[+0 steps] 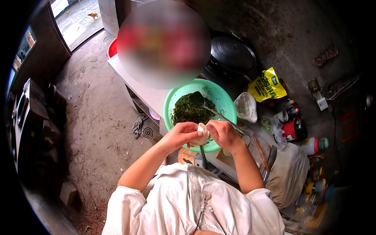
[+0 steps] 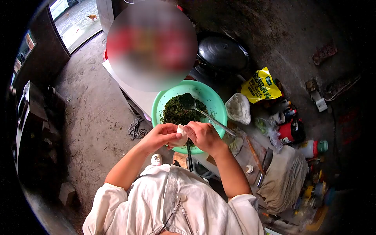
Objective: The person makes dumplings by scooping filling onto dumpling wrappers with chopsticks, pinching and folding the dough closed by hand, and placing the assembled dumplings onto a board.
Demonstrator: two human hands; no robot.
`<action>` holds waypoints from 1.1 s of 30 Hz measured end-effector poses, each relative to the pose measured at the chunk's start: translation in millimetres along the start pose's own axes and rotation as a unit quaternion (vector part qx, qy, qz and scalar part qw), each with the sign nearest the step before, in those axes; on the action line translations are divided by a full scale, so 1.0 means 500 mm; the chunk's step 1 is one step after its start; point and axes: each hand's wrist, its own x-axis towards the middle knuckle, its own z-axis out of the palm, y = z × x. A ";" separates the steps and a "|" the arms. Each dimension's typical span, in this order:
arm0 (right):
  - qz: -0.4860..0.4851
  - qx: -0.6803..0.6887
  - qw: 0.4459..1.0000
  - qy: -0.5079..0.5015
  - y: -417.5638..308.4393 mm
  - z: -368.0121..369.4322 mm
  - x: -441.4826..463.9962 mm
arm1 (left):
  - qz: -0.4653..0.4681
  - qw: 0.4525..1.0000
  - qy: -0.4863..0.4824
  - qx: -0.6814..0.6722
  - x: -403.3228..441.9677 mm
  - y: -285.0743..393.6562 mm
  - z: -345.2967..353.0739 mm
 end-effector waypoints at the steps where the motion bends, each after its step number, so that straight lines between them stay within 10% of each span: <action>1: 0.010 -0.010 1.000 0.013 0.000 0.000 0.000 | 0.010 1.000 0.002 -0.006 0.001 0.001 0.000; 33: 0.095 0.116 0.983 0.108 -0.004 0.019 -0.014 | 0.072 0.992 0.046 -0.096 0.019 0.018 0.025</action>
